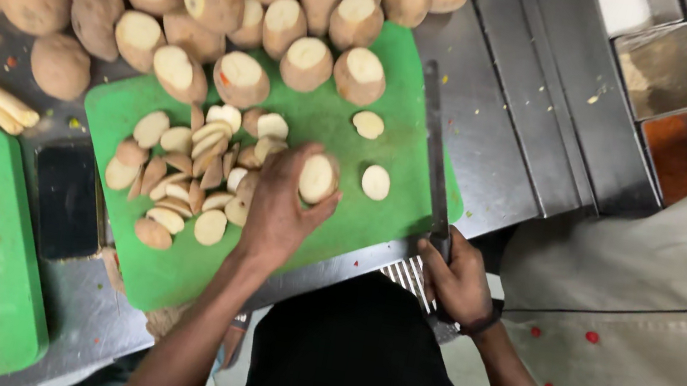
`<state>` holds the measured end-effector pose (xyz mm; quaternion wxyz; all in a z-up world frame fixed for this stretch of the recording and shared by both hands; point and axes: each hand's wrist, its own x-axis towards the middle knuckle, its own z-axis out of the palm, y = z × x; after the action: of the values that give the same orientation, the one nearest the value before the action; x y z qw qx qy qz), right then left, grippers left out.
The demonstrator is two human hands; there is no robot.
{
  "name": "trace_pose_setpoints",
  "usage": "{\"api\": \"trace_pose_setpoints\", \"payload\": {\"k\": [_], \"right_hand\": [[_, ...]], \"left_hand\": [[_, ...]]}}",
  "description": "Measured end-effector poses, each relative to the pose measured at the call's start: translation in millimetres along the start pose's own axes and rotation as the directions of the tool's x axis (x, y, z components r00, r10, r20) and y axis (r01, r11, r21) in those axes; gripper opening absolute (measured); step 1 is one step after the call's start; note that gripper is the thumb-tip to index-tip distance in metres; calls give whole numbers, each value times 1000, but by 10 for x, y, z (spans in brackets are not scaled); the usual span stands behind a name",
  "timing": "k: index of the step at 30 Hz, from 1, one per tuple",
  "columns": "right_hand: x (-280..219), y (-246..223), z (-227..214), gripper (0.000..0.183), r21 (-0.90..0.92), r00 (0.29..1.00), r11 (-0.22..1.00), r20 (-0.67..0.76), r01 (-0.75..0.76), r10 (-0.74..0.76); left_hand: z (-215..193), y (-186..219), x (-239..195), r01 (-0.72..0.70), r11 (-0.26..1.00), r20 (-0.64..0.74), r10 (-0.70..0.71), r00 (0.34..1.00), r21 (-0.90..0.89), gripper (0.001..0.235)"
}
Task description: The person slices peeled potatoes into thin rounds on a green cutting board using a knife. The person repeatedly picks up potatoes, slices them, and places the slices on the board.
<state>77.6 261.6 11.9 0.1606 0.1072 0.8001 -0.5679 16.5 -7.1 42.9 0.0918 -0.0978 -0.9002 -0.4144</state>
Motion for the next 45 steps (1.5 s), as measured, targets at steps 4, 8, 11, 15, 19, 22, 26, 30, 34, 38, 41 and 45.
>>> {"api": "trace_pose_setpoints", "payload": {"k": [4,8,11,15,19,22,26,30,34,38,41,45], "right_hand": [[235,153,9,18,180,999,983,-32,42,-37],[363,252,43,20,256,1000,966,-30,15,-7],[389,275,45,22,134,994,988,-88,77,-65],[356,199,28,22,261,998,965,-52,-19,33],[462,202,61,25,253,995,966,-76,-48,69],[419,320,42,24,212,997,977,-57,-36,49],[452,361,38,23,180,999,983,-45,34,-26],[427,411,78,20,168,993,980,-77,104,-92],[429,495,73,19,186,994,977,-46,108,-101],[475,452,114,21,230,996,970,-68,76,-62],[408,402,108,16,224,999,974,-46,18,-8],[458,408,99,18,141,992,986,-99,91,-78]], "left_hand": [[-140,-111,743,-176,984,-120,175,977,2,60],[-224,-441,1781,-276,959,-137,282,950,60,62],[-254,-662,2503,-295,949,-105,307,946,115,63],[-103,-1021,3139,-246,947,-25,256,966,208,59],[139,-1509,3549,-80,954,69,63,996,289,55],[183,-1541,3370,-159,918,65,145,987,363,50],[282,-694,2235,-291,882,-63,336,940,370,40],[705,-80,762,-303,924,222,253,941,231,35],[838,-193,406,-288,906,37,291,956,309,53],[469,-453,334,-164,735,187,51,981,658,36],[138,-637,199,-120,644,140,20,990,755,37],[98,-595,275,-119,787,147,37,988,605,36]]}}
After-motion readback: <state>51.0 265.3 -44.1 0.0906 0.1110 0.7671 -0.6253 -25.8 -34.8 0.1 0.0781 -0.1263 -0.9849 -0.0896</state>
